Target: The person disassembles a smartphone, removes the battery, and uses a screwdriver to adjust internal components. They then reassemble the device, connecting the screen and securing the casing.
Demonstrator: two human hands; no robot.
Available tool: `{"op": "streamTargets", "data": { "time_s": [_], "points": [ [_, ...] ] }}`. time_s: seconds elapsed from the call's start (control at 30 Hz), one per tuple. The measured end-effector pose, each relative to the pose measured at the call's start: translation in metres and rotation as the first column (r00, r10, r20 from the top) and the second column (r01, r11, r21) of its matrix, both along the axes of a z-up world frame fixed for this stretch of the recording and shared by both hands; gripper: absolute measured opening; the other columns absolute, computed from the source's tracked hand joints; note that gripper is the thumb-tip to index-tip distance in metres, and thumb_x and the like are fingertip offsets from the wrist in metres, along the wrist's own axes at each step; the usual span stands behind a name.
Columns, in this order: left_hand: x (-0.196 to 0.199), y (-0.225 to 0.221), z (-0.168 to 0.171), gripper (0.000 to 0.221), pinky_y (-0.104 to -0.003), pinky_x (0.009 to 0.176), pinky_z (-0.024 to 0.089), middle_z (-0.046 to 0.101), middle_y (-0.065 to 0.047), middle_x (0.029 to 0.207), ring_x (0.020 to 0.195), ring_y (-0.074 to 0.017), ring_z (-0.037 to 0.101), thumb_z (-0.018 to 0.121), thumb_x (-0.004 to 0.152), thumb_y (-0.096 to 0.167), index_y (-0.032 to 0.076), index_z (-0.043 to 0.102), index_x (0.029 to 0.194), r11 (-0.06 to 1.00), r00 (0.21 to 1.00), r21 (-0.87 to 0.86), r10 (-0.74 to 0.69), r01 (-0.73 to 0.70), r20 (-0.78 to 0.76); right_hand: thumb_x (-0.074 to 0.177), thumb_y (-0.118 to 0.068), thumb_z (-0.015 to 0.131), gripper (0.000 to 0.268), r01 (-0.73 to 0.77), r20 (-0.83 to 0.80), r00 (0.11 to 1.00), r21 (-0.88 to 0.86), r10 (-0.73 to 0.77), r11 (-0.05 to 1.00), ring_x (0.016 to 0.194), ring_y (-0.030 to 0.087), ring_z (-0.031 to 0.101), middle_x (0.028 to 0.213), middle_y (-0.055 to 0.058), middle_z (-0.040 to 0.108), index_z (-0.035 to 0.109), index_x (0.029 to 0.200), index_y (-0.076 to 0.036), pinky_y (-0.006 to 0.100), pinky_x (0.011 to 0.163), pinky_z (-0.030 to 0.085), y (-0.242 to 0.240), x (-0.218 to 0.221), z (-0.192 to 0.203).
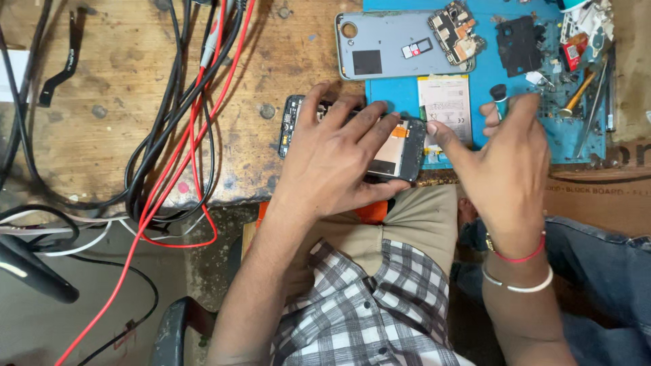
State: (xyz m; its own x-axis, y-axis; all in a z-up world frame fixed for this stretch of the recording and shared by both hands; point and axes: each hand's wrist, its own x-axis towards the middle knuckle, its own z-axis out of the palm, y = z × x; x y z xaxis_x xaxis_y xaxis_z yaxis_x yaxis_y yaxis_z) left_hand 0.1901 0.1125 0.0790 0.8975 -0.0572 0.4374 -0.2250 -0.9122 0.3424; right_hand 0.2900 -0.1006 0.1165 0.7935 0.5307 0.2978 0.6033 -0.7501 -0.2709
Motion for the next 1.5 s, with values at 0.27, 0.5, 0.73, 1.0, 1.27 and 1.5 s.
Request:
{"op": "streamTargets", "data": {
  "time_s": [0.27,0.5,0.73,1.0,1.27,1.5],
  "points": [
    [-0.001,-0.001,-0.003,0.088,-0.058,0.118,0.028,0.067,-0.010,0.134,0.127,-0.0295,0.055,0.070,0.083,0.073,0.006,0.065,0.138,1.000,1.000,0.010,0.003,-0.003,0.012,0.086,-0.022,0.093,0.065,0.075,-0.281,0.960,0.191,-0.019,0.979,0.089,0.024,0.073,0.098,0.015,0.066,0.039,0.112,0.004,0.038,0.072,0.057,0.007,0.018,-0.001],
    [-0.002,-0.001,-0.005,0.092,-0.056,0.117,0.030,0.067,-0.010,0.135,0.128,-0.0294,0.056,0.070,0.081,0.074,0.004,0.062,0.139,1.000,1.000,0.002,0.006,-0.006,0.008,0.100,-0.004,0.086,0.047,0.018,-0.290,0.947,0.477,0.138,0.879,0.090,0.014,0.058,0.100,0.007,0.055,0.040,0.109,-0.002,0.028,0.082,0.052,-0.019,0.027,-0.018],
    [-0.003,-0.002,0.000,0.099,-0.055,0.118,0.031,0.064,-0.010,0.140,0.129,-0.0294,0.057,0.071,0.079,0.075,0.005,0.057,0.148,0.999,0.999,-0.036,-0.005,0.007,0.047,0.097,0.009,0.084,0.040,-0.304,0.199,0.950,0.420,0.240,0.855,0.101,0.024,0.056,0.108,0.013,0.051,0.047,0.114,0.003,0.037,0.097,0.049,-0.001,0.124,-0.039],
    [-0.031,0.004,0.006,0.082,-0.058,0.120,0.029,0.060,-0.010,0.140,0.135,-0.0315,0.051,0.076,0.082,0.070,0.010,0.063,0.136,0.971,0.982,-0.163,0.183,-0.173,0.050,0.096,-0.007,0.087,0.038,-0.167,0.036,0.986,0.234,0.163,0.958,0.073,0.029,0.050,0.082,0.010,0.053,0.050,0.093,0.003,0.045,0.070,0.040,0.026,0.124,-0.021],
    [-0.032,0.004,0.002,0.076,-0.055,0.120,0.030,0.055,-0.010,0.144,0.141,-0.0336,0.044,0.074,0.085,0.068,0.009,0.069,0.132,0.955,0.975,-0.196,0.218,-0.221,-0.040,0.107,-0.007,0.070,0.019,-0.288,0.161,0.956,0.365,0.245,0.885,0.083,0.028,0.055,0.100,0.011,0.057,0.055,0.114,0.002,0.041,0.079,0.045,0.004,0.094,-0.023],
    [-0.029,0.005,-0.001,0.075,-0.056,0.119,0.030,0.055,-0.011,0.144,0.141,-0.0342,0.044,0.073,0.086,0.070,0.008,0.071,0.128,0.960,0.975,-0.173,0.208,-0.218,-0.075,0.116,-0.004,0.062,0.020,-0.236,-0.168,0.905,0.566,0.391,0.790,0.088,0.014,0.058,0.115,0.011,0.052,0.057,0.136,0.000,0.028,0.077,0.057,-0.009,0.033,0.008]
  ]
}}
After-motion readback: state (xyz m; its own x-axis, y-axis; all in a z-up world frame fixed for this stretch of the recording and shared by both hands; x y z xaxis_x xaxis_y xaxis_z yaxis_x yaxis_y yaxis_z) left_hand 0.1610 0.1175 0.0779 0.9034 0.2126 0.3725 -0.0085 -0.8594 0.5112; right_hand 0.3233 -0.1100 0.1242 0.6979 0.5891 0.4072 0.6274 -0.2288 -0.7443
